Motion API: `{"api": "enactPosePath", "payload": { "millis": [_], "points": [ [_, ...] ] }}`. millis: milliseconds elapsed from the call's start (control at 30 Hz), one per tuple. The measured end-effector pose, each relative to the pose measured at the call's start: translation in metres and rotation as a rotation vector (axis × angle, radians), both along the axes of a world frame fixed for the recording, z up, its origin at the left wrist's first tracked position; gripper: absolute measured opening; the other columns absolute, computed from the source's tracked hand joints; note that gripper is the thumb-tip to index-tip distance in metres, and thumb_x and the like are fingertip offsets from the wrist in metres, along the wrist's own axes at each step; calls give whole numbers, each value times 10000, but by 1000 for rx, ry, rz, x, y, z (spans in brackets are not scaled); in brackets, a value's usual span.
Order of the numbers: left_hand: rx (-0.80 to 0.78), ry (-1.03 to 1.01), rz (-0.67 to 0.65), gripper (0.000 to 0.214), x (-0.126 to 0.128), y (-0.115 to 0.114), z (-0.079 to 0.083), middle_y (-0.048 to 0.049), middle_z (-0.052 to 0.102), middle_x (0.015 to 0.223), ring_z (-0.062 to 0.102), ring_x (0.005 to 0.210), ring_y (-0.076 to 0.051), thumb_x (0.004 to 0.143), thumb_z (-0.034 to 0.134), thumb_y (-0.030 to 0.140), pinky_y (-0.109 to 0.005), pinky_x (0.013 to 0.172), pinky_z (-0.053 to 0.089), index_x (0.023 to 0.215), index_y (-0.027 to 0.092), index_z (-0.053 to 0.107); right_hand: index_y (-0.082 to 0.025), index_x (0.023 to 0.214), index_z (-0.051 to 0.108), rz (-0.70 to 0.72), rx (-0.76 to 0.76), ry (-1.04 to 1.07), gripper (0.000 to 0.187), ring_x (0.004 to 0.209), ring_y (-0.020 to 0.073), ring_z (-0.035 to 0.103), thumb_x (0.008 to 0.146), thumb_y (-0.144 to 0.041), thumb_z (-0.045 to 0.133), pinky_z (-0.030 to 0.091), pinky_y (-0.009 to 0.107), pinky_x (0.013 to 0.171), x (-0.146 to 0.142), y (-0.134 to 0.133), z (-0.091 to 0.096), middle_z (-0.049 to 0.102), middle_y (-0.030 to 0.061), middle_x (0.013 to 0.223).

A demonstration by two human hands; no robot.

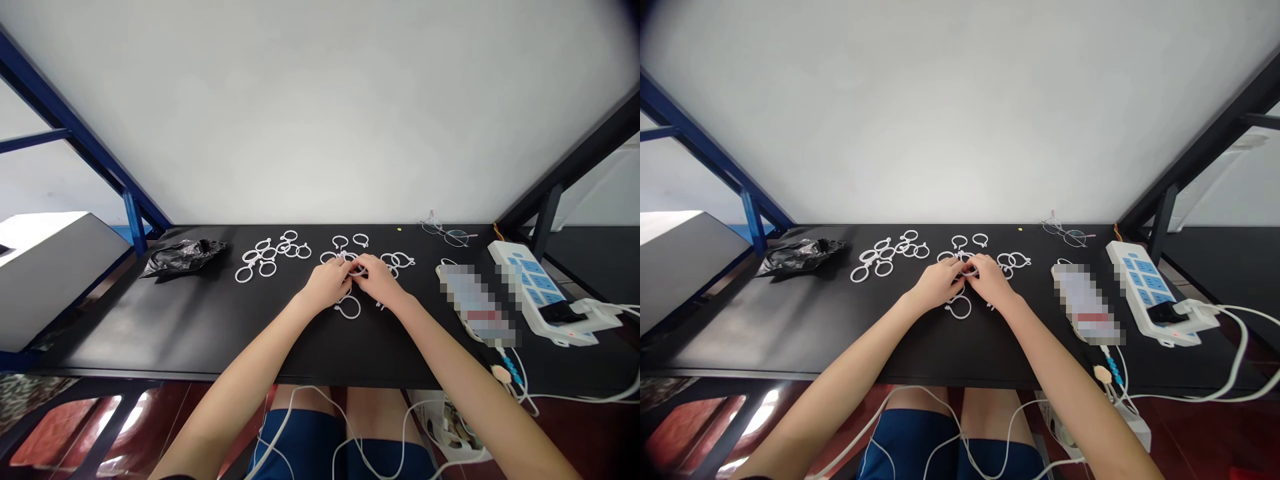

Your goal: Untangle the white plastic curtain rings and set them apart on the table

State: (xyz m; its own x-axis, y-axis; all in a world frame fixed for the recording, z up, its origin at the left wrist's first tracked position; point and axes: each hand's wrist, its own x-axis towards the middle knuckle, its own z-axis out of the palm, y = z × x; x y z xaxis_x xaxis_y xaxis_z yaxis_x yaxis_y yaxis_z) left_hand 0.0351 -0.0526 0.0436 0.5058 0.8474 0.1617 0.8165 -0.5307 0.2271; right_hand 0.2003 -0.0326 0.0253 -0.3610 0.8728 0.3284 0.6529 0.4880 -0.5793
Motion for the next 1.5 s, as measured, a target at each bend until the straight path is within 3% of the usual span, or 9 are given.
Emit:
{"api": "enactPosePath", "payload": {
  "millis": [1500],
  "points": [
    [47, -81, -5, 221, 0, 0, 1, -55, 603, 1036, 569, 1006, -181, 903, 418, 207, -261, 755, 517, 1076, 198, 556, -204, 772, 601, -61, 11, 33, 94, 811, 201, 573, 758, -112, 590, 440, 337, 772, 0, -1, 3, 637, 27, 835]
  ]
}}
